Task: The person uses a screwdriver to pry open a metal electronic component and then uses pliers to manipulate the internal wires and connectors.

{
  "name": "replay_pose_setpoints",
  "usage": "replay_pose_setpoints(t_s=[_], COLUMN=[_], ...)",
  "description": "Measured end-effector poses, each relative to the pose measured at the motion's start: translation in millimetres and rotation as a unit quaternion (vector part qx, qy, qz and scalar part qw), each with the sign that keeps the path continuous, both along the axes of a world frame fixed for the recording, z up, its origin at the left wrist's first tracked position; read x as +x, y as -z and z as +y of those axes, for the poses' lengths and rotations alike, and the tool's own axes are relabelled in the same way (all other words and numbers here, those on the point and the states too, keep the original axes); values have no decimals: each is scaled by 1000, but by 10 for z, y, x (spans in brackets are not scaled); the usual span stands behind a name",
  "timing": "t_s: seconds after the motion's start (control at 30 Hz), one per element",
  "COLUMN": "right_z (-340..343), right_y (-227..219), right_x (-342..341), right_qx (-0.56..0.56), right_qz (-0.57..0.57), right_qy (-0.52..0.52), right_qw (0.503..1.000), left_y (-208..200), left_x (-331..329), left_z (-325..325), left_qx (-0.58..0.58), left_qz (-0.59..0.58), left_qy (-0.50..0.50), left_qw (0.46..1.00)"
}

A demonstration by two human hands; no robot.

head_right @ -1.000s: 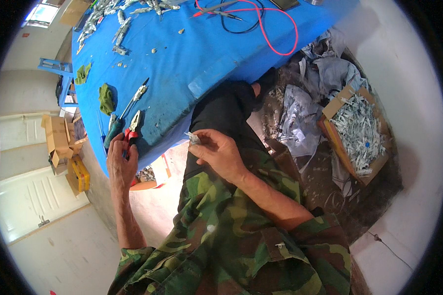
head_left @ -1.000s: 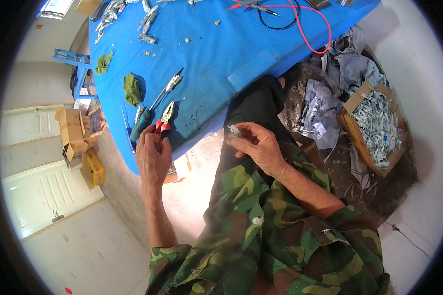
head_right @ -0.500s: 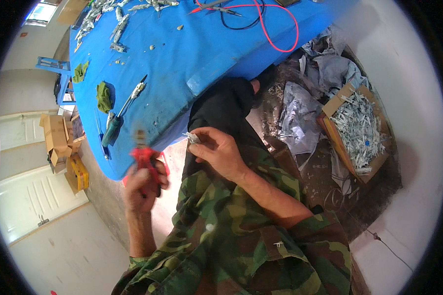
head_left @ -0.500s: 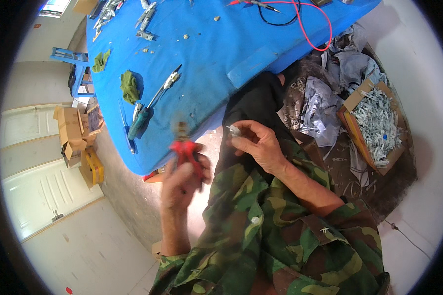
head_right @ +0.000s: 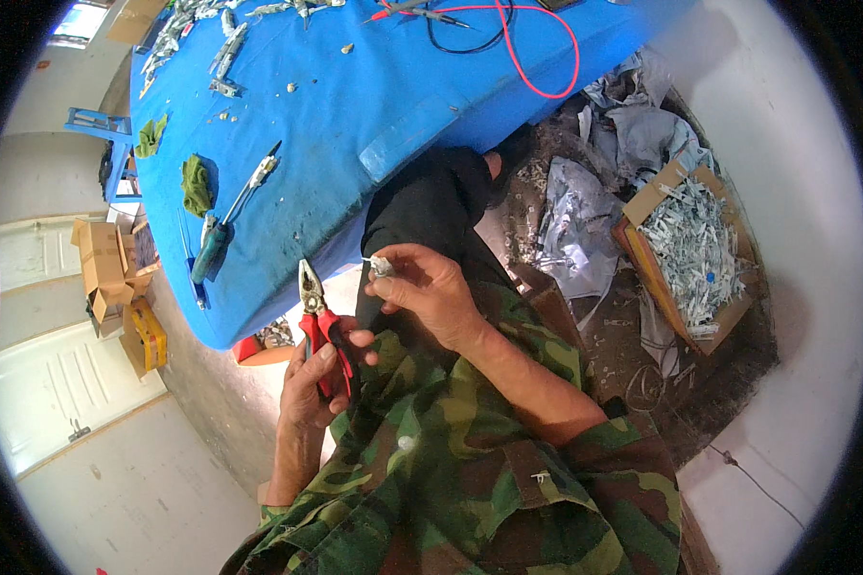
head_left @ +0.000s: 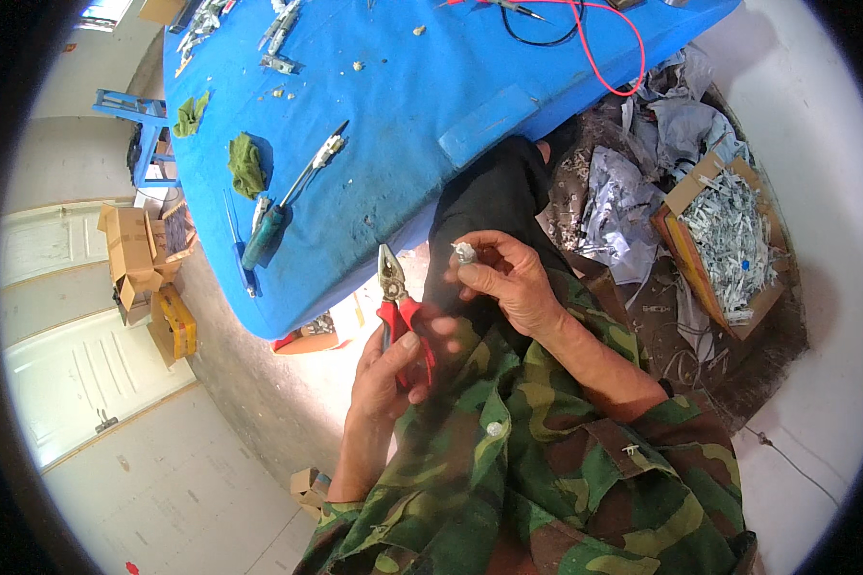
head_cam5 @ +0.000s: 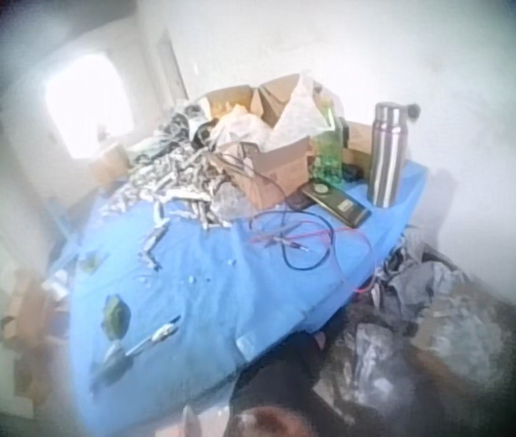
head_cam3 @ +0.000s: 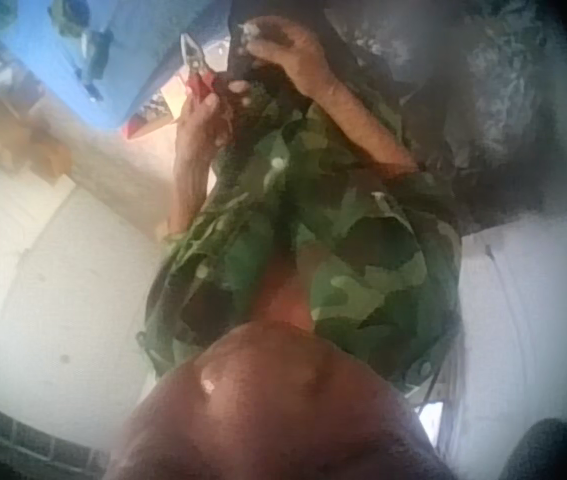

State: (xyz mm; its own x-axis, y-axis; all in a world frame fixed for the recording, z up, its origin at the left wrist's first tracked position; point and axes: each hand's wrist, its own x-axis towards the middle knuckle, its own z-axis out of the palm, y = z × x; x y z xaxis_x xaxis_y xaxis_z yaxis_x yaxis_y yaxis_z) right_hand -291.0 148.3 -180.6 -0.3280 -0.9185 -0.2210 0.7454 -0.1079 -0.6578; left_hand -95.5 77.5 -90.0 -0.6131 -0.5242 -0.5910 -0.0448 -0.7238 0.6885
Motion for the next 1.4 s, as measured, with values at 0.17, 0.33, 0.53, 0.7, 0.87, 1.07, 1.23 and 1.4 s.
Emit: replay_pose_setpoints(t_s=[0.17,0.33,0.53,0.7,0.87,1.07,1.23,1.4], right_z=[0,5,-20,-28,6,18,46,48], right_y=[-8,5,-21,10,-82,-57,-49,-26], right_x=[-15,-7,18,38,-18,79,33,12], right_qx=[12,17,26,15,51,36,35,24], right_qz=[-15,-5,10,27,116,139,129,100], right_qy=[-12,-5,-6,2,-30,8,-23,-43], right_qw=[1000,1000,1000,1000,991,990,991,994], left_y=[-34,65,95,111,-4,-26,117,173], left_x=[-94,-110,-163,-184,-184,-123,-57,-35], left_z=[24,-13,-35,-44,-91,-119,-143,-159], left_qx=[-113,-311,-569,-600,-628,-623,-631,-506], left_qz=[-83,-224,-307,-330,-365,-386,-371,-316], left_qy=[77,159,197,216,249,290,290,269], left_qw=[987,910,737,696,641,615,616,756])
